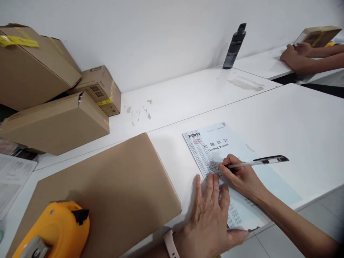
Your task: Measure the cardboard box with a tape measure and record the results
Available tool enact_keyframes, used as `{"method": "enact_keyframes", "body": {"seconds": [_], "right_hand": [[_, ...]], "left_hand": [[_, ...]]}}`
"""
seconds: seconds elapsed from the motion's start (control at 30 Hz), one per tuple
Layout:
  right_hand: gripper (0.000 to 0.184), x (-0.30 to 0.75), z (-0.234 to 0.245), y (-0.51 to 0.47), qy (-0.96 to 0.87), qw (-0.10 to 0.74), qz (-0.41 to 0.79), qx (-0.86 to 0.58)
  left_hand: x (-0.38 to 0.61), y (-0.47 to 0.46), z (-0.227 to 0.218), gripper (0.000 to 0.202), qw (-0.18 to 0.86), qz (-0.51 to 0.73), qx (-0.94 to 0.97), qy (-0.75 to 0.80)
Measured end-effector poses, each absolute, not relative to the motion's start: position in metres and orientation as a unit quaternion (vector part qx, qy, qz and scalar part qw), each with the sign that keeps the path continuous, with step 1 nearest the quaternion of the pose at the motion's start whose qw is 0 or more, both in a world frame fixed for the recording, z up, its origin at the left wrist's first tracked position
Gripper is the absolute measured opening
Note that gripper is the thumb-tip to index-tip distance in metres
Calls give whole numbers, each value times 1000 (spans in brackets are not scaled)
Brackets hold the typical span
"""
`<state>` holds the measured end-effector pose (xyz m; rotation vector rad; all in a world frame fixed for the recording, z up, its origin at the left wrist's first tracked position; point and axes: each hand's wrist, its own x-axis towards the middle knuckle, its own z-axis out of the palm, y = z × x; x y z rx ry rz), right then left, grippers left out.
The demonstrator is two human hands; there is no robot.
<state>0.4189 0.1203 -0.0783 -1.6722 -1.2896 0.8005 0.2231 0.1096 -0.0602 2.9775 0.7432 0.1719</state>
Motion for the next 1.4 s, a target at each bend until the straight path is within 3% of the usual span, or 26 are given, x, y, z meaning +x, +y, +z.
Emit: {"method": "enact_keyframes", "body": {"seconds": [1.4], "right_hand": [[25, 420, -77, 123, -521, 421, 295, -681]], "left_hand": [[224, 108, -60, 89, -13, 78, 966, 245]]}}
